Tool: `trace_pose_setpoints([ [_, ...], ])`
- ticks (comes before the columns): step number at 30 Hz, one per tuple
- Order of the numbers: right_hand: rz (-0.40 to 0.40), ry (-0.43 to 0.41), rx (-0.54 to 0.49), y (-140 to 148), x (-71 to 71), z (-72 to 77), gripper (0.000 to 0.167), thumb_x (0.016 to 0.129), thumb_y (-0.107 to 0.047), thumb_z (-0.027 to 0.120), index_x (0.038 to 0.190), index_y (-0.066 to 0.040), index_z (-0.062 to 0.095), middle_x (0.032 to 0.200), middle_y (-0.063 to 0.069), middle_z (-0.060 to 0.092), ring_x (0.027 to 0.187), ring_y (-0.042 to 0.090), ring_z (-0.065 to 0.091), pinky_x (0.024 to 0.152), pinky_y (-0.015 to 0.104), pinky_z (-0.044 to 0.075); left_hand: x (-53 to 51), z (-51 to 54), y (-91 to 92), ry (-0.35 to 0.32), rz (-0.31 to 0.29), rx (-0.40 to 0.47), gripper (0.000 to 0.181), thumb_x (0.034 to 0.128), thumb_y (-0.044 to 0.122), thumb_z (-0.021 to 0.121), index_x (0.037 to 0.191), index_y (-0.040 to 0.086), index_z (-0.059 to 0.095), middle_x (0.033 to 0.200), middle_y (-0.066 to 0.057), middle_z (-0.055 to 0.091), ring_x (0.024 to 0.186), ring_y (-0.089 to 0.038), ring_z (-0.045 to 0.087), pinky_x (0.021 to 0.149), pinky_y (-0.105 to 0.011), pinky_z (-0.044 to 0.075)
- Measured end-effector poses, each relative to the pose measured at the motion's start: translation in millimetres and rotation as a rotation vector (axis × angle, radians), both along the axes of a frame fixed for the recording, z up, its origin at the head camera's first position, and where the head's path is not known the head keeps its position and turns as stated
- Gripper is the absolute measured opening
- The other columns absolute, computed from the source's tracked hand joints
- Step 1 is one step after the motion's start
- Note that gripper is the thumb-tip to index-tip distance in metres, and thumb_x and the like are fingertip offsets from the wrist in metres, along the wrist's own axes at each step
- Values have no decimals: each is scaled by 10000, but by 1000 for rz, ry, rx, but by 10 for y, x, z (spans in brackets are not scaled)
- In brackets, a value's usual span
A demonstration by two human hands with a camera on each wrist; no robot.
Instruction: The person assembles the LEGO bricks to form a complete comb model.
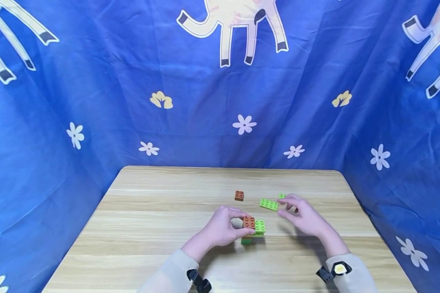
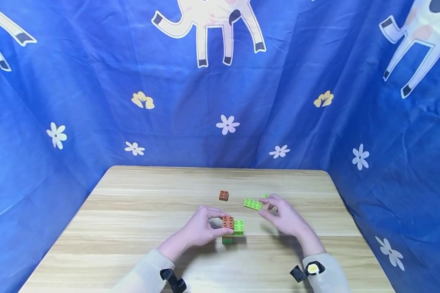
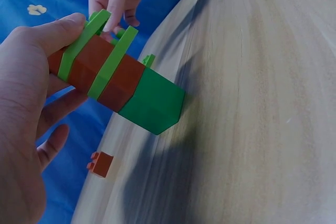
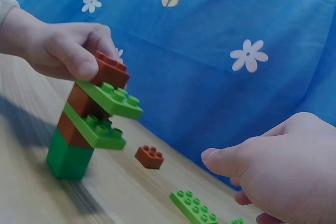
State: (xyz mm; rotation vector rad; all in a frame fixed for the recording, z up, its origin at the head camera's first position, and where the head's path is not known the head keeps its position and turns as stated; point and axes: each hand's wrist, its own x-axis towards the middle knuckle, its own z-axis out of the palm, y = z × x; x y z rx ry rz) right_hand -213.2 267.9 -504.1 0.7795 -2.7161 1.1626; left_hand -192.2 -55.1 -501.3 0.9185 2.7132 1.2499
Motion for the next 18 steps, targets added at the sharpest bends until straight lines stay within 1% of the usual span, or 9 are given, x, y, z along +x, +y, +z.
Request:
trace_pose_setpoints([
  [2,-16,5,3,26,-28,-33,400,984,-226,781,1329,-38,705,1194,12,675,994,229,637,780,323,541,0,2,1,-1,0,1,541,853,591,836,1208,185,804,1179,63,760,1169,-161,687,1083,-442,491],
  [4,-31,1,2,51,-58,-62,407,982,-218,783,1338,-38,699,1224,43,667,1030,296,639,796,367,554,2,7,1,-6,1,2,539,854,587,837,1212,186,803,1182,64,759,1174,-159,685,1088,-439,487],
  [7,-50,7,-7,90,-108,-116,421,972,-180,791,1344,-12,686,1252,127,650,1117,397,629,896,505,557,7,12,-1,-16,5,1,541,853,589,837,1217,190,801,1192,64,756,1183,-161,680,1099,-447,476],
  [10,-83,28,-7,128,-157,-181,434,960,-145,798,1345,14,676,1276,157,628,1189,414,593,1000,619,492,10,16,-4,-21,4,-4,546,853,595,831,1223,194,797,1201,63,754,1190,-163,677,1099,-452,477],
  [12,-110,40,1,155,-192,-229,442,960,-146,798,1348,23,671,1291,158,619,1221,396,565,1049,636,450,10,18,-6,-23,2,-5,548,854,596,830,1226,195,796,1202,63,754,1191,-164,677,1096,-452,480],
  [14,-137,49,9,181,-227,-274,452,959,-151,799,1353,24,666,1299,153,613,1230,380,542,1057,637,435,11,21,-8,-22,2,-8,547,855,598,828,1227,198,796,1203,65,754,1189,-162,677,1099,-455,475],
  [18,-168,46,21,228,-291,-354,487,959,-149,801,1381,32,640,1316,175,608,1243,390,519,1062,627,421,13,25,-7,-24,3,-12,546,855,597,829,1231,202,794,1205,67,753,1187,-156,675,1108,-461,462],
])
